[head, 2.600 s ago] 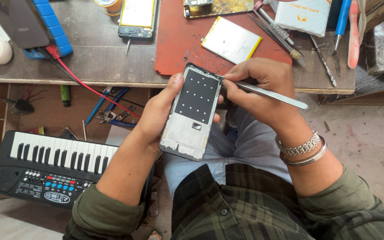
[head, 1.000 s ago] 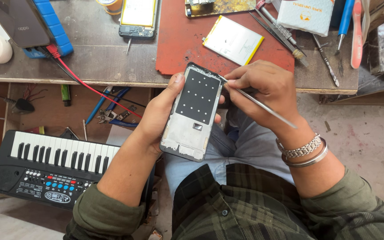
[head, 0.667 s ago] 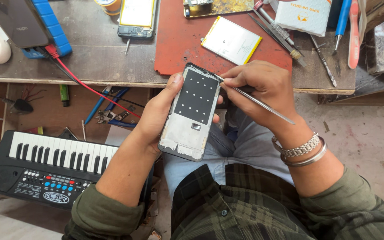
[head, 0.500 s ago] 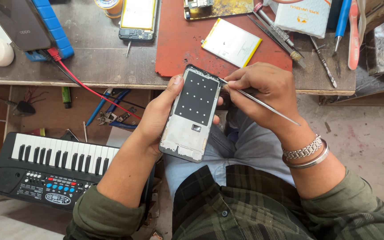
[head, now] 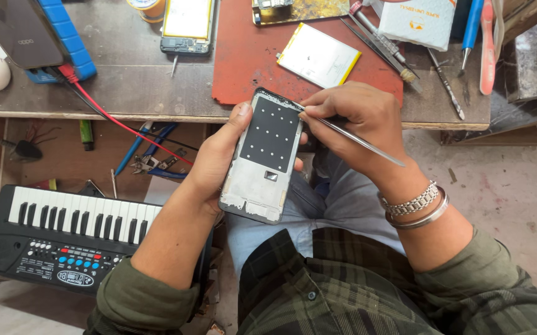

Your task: The person holds a disassembled phone frame in one hand and uses a thin metal tool to scrape old adhesive and residue from the frame's edges and inner surface, rotating the frame to work around its perimeter while seated at a cluttered repair workbench.

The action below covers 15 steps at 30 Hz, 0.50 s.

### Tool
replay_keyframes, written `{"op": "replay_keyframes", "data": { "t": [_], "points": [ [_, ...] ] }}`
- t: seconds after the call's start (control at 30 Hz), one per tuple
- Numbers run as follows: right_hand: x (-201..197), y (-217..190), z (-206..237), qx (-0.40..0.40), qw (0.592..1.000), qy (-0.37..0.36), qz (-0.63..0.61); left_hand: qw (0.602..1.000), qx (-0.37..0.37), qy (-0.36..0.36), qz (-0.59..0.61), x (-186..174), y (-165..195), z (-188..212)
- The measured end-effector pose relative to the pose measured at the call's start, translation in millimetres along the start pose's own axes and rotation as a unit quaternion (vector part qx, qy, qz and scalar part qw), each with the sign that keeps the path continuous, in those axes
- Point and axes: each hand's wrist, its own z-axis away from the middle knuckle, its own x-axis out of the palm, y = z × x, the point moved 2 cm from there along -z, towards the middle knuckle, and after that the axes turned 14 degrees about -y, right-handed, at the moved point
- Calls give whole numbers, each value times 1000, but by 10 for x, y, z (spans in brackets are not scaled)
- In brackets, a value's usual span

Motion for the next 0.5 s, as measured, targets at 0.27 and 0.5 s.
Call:
{"op": "replay_keyframes", "data": {
  "t": [0.27, 0.5],
  "points": [
    [14, -28, -14, 5, 1000, 4, 2, 1000, -3, 8, 1, -6, 5, 7],
    [17, -28, -1, 10, 1000, 2, -8, 1000, 2, 4, 5, -20, -12, 19]
  ]
}}
